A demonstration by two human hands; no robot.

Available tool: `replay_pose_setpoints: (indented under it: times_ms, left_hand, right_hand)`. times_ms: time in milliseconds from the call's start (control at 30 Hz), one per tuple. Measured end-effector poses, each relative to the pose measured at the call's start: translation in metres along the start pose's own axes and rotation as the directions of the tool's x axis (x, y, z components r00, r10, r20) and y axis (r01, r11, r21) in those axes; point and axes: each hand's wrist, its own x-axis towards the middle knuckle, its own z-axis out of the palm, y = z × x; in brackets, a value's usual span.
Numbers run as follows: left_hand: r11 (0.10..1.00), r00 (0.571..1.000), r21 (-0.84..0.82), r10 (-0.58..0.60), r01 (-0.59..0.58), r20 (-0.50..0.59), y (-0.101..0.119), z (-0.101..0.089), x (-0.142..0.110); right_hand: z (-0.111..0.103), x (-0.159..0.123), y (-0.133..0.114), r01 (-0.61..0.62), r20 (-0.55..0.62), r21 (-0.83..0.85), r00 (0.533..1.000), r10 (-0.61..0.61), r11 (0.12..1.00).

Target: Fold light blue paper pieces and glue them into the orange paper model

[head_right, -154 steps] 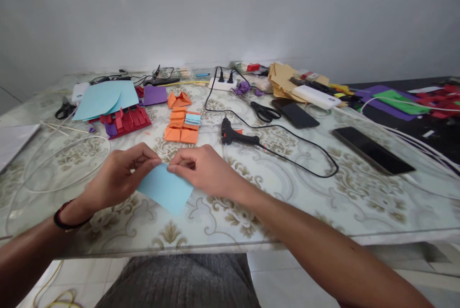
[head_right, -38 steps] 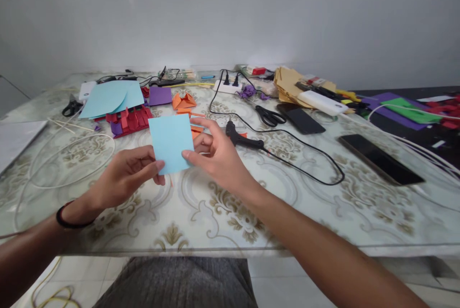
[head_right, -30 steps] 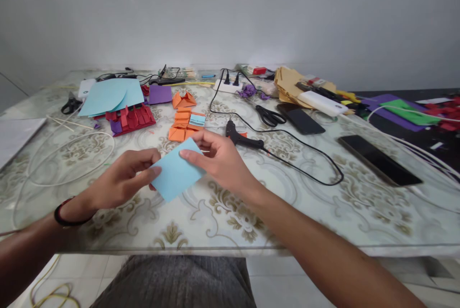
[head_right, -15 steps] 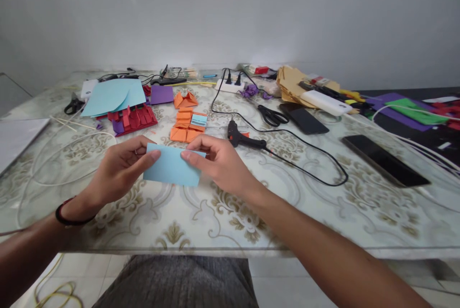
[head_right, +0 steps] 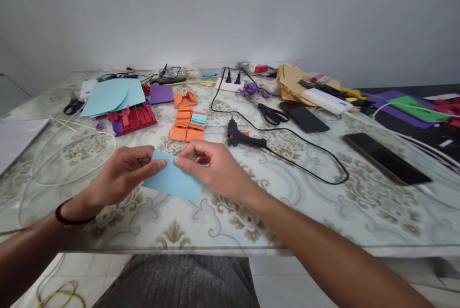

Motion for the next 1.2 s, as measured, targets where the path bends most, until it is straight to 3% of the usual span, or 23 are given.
replay_pose_setpoints:
  times_ms: [500,700,1067,1200]
  left_hand:
    - [1.000,0.998,0.023,0.003,-0.004,0.062,0.0006,0.0008,0.0009]
    - [0.997,0.988,0.078,-0.015,0.003,0.156,0.0009,0.0014,0.0015]
    - [0.998,0.983,0.046,-0.045,0.037,0.178,-0.0012,0.0025,0.0016]
    - [0.994,0.973,-0.054,-0.082,0.096,0.215,-0.0017,0.0044,0.0018]
  right_hand:
    - [-0.0005,-0.0012,-0.0032,0.005,0.043,-0.034,0.999,-0.004,0.999]
    - [0.0008,-0.0020,-0.0038,-0.003,0.099,-0.081,0.995,0.011,0.997]
    - [0.0014,-0.0038,-0.0035,0.054,0.010,-0.088,0.999,-0.054,0.995]
    - [0.0014,-0.0035,-0.0018,0.059,-0.022,-0.085,0.998,-0.061,0.995]
